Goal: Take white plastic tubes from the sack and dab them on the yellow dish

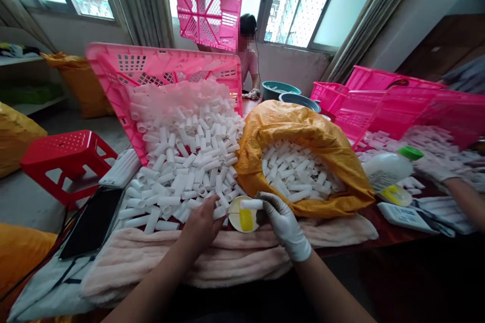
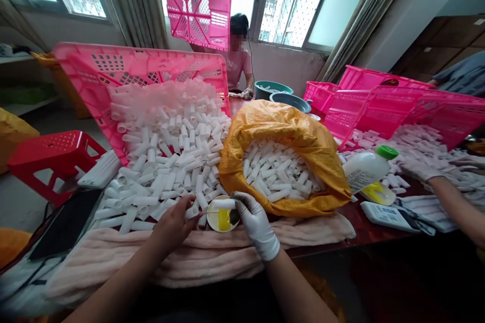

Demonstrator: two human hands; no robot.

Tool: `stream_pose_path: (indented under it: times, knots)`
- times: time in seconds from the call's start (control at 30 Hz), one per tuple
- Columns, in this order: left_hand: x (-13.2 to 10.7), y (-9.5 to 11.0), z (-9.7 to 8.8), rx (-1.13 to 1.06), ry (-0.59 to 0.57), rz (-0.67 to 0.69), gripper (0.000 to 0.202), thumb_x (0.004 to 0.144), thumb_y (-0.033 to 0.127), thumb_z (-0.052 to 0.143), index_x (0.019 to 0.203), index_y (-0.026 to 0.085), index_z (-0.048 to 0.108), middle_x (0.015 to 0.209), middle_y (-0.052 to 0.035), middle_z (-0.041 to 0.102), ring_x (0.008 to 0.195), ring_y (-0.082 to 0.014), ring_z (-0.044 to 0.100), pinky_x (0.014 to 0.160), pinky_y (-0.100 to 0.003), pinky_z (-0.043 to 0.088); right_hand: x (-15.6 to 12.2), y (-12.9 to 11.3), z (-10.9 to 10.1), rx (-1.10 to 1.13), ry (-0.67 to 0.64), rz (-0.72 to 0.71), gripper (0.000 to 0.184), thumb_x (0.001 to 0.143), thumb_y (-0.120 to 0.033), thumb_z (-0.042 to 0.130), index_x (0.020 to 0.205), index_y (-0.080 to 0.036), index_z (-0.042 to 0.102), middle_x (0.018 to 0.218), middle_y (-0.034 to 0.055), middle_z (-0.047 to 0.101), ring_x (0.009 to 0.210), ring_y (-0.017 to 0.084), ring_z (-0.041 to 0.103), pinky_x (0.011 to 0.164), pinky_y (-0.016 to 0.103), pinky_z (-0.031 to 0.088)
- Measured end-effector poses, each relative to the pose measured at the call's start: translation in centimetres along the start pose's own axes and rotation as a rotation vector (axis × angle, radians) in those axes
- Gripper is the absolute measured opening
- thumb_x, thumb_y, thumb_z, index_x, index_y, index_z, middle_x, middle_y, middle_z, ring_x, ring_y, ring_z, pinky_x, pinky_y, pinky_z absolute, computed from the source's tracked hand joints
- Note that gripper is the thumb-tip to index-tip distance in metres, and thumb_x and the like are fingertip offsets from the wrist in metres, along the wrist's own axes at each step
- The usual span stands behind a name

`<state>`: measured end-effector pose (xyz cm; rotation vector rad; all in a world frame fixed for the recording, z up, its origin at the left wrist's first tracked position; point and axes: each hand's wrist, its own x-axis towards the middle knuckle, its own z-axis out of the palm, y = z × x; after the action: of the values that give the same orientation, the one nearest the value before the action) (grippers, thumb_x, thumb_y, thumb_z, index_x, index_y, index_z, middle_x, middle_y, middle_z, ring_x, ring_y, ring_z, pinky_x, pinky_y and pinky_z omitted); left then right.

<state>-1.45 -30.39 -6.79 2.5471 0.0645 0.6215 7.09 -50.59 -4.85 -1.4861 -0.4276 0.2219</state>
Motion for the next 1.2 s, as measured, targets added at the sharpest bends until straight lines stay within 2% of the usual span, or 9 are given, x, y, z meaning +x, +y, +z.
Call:
stream_pose_path:
  times: [0.13,0.23,0.4,0.5,0.63,0.83,0.97,1.13,1.2]
  knots:
    - [-0.3,1.6,-1.0,-0.058,-0.181,-0.028,0.016,0.079,0.028,0.050,0.092,0.020,0.049,0.086,-0.0029,0.061,0.079,-0.0168,0.058,0.070,-0.027,0.043,-1.4,-1.6,1.6,0.060,-0.076,0.063,0.029,0.077,-0.041,0.059,0.093,-0.017,0.058,0.068,-0.0006,0.058,0.048,0.008,0.050,0.046,0.022,0.045]
    - [-0.4,2.5,-1.5,-0.022,-0.259,-0.031,0.006,0.078,0.021,0.048,0.083,0.020,0.051,0.083,-0.0028,0.060,0.078,-0.0169,0.056,0.069,-0.026,0.041,-1.7,-1.9,1.8,0.013,-0.126,-0.040,0.019,0.077,-0.033,0.062,0.091,-0.019,0.059,0.080,0.0012,0.058,0.055,0.008,0.053,0.050,0.023,0.046]
    - [-0.8,3.4,-1.7,-0.015,-0.346,-0.014,0.012,0.082,0.025,0.044,0.075,0.019,0.052,0.078,-0.0027,0.060,0.074,-0.0158,0.056,0.064,-0.025,0.039,-1.9,-3.0,1.8,-0.195,-0.283,-0.343,0.015,0.078,-0.026,0.061,0.092,-0.021,0.063,0.103,0.0059,0.058,0.099,0.018,0.054,0.086,0.032,0.045]
    - [-1.1,4.3,-1.5,0.066,-0.382,-0.030,0.012,0.082,0.024,0.043,0.079,0.017,0.053,0.079,-0.0045,0.062,0.074,-0.0174,0.058,0.065,-0.026,0.040,-2.0,-3.0,2.3,-0.290,-0.232,-0.210,0.025,0.083,-0.039,0.051,0.092,-0.018,0.061,0.088,0.0055,0.061,0.082,0.016,0.057,0.074,0.029,0.047]
    - [-1.2,5.5,-1.2,0.174,-0.456,-0.009,0.016,0.083,0.027,0.043,0.081,0.016,0.054,0.079,-0.0067,0.064,0.074,-0.0199,0.060,0.064,-0.028,0.041,-2.0,-1.6,3.3,-0.428,-0.130,0.003,0.041,0.084,-0.051,0.042,0.065,-0.017,0.052,0.056,-0.0012,0.046,0.054,0.011,0.043,0.050,0.023,0.038]
    - [-1.2,6.3,-0.8,0.173,-0.493,0.029,0.017,0.082,0.031,0.045,0.080,0.019,0.056,0.076,-0.0070,0.065,0.071,-0.0195,0.061,0.061,-0.027,0.042,-3.4,-0.2,3.7,-0.333,-0.012,-0.005,0.039,0.084,-0.049,0.041,0.061,-0.018,0.044,0.055,-0.0025,0.042,0.053,0.010,0.039,0.051,0.023,0.037]
    - [-1.2,6.2,-0.9,0.025,-0.528,-0.007,0.016,0.078,0.034,0.049,0.078,0.021,0.059,0.075,-0.0049,0.066,0.069,-0.0180,0.061,0.060,-0.025,0.042,-4.8,-0.1,3.3,-0.358,-0.034,-0.052,0.037,0.086,-0.045,0.040,0.060,-0.019,0.042,0.055,-0.0026,0.043,0.052,0.010,0.040,0.052,0.022,0.037]
    - [-1.7,6.7,-1.2,-0.507,-0.830,-0.035,0.021,0.075,0.033,0.053,0.091,0.022,0.061,0.088,0.0003,0.068,0.079,-0.0153,0.062,0.068,-0.022,0.046,-5.8,-0.1,3.1,-0.407,-0.148,-0.153,0.033,0.088,-0.039,0.039,0.065,-0.018,0.051,0.058,0.0004,0.054,0.053,0.011,0.048,0.053,0.023,0.040]
    - [-2.0,7.3,-1.5,-0.580,-0.866,-0.095,0.026,0.074,0.037,0.056,0.095,0.023,0.062,0.091,0.0006,0.068,0.081,-0.0162,0.062,0.069,-0.023,0.047,-6.0,-0.2,2.6,-0.425,-0.185,-0.159,0.033,0.087,-0.039,0.040,0.064,-0.019,0.052,0.057,0.0010,0.056,0.052,0.012,0.050,0.051,0.023,0.041]
